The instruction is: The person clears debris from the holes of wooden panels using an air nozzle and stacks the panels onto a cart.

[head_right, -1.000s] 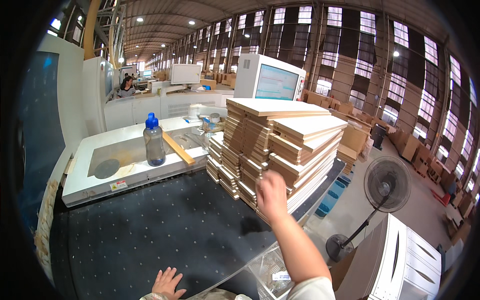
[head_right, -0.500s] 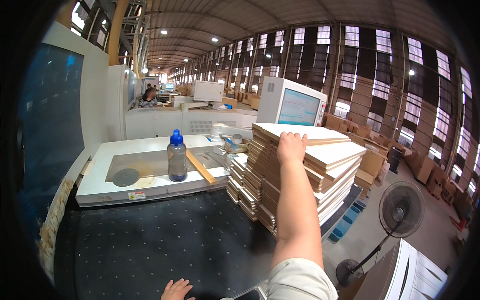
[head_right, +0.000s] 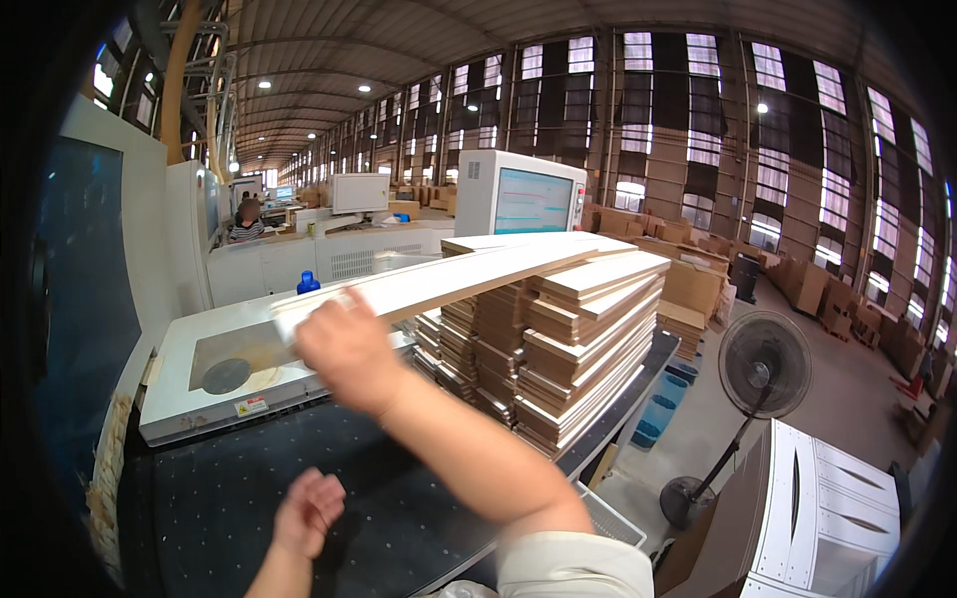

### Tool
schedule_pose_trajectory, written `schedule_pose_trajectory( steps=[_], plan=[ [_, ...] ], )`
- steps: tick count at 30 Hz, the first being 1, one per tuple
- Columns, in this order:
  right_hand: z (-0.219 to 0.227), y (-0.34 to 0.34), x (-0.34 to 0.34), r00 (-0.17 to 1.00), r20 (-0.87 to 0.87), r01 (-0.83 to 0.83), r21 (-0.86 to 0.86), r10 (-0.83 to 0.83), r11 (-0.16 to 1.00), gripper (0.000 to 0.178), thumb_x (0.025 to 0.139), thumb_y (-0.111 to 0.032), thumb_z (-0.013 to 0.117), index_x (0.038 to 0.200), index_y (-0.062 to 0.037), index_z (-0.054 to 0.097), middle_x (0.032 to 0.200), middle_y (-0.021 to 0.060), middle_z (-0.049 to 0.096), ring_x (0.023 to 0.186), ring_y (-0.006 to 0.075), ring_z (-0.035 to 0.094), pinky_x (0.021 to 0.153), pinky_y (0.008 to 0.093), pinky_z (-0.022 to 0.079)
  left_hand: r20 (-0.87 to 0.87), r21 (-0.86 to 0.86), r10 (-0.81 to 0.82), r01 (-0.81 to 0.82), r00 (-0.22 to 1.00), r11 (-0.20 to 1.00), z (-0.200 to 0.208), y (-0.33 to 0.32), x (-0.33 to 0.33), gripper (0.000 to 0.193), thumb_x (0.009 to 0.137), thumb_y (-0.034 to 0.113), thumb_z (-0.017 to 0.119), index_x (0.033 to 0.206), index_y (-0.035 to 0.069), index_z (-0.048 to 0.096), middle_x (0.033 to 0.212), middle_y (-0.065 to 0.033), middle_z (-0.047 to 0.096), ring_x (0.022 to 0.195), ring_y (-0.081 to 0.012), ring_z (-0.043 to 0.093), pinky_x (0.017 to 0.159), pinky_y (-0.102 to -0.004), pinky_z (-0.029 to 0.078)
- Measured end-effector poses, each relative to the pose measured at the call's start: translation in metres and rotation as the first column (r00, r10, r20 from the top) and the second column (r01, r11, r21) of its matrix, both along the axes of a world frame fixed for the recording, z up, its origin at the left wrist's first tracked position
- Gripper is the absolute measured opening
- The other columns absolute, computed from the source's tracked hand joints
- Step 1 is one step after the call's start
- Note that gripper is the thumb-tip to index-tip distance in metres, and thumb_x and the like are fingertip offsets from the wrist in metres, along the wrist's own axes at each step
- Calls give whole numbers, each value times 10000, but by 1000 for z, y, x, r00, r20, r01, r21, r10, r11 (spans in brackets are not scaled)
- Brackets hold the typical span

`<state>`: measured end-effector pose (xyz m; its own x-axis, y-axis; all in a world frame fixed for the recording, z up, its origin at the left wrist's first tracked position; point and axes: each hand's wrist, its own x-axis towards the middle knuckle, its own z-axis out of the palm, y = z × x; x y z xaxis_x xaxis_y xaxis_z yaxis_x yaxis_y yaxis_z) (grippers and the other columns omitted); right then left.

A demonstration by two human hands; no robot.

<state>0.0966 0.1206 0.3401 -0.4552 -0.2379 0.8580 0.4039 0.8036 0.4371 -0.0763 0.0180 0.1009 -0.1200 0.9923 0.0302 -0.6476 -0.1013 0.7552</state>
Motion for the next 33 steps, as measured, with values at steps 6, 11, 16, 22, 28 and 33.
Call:
schedule_pose_trajectory(
  steps=[6,11,16,22,28,33],
  plan=[
    [-87,-90,-76,901,258,-304,-200,349,931,159,664,-186,555,773,-71,567,821,61,541,868,244,526,988,527,328,525,255,-18,-137,851,957,106,-60,-5,721,878,598,361,1341,47,329,1326,-161,445,1170,-325,466,974,-482,379],
    [-158,-143,-47,644,542,-360,-408,540,839,144,723,-182,568,821,-78,587,846,81,562,928,279,519,906,474,377,151,255,207,-240,967,937,-28,-117,-44,659,872,497,406,1348,50,315,1327,-153,429,1177,-293,453,1009,-440,349],
    [-202,-119,20,382,292,-186,-905,877,382,173,811,-198,558,897,-50,587,857,99,560,857,305,528,844,441,404,33,109,345,-346,938,932,-58,-181,-47,622,843,431,442,1321,43,353,1291,-153,460,1157,-288,470,1003,-433,357],
    [-265,-97,72,729,113,-4,-985,675,170,182,851,-186,604,945,-31,621,883,114,622,845,301,586,738,359,472,-35,66,412,-409,911,910,-76,-216,-53,583,807,351,486,1288,34,399,1248,-153,497,1132,-282,490,997,-426,367],
    [-265,-88,80,871,103,-45,-956,480,288,124,764,-128,658,869,-64,644,770,105,618,734,302,585,641,388,466,78,-163,505,-489,859,857,-107,-224,-99,570,727,238,512,1246,10,447,1168,-150,551,1085,-272,528,971,-417,400],
    [-281,-81,102,932,90,-13,-959,350,282,127,744,-137,668,844,-60,653,785,86,628,747,286,600,686,367,475,-472,-186,566,-704,676,686,-74,-241,-198,233,766,19,528,991,77,501,806,-38,583,619,-52,514,511,-175,412]
  ],
)
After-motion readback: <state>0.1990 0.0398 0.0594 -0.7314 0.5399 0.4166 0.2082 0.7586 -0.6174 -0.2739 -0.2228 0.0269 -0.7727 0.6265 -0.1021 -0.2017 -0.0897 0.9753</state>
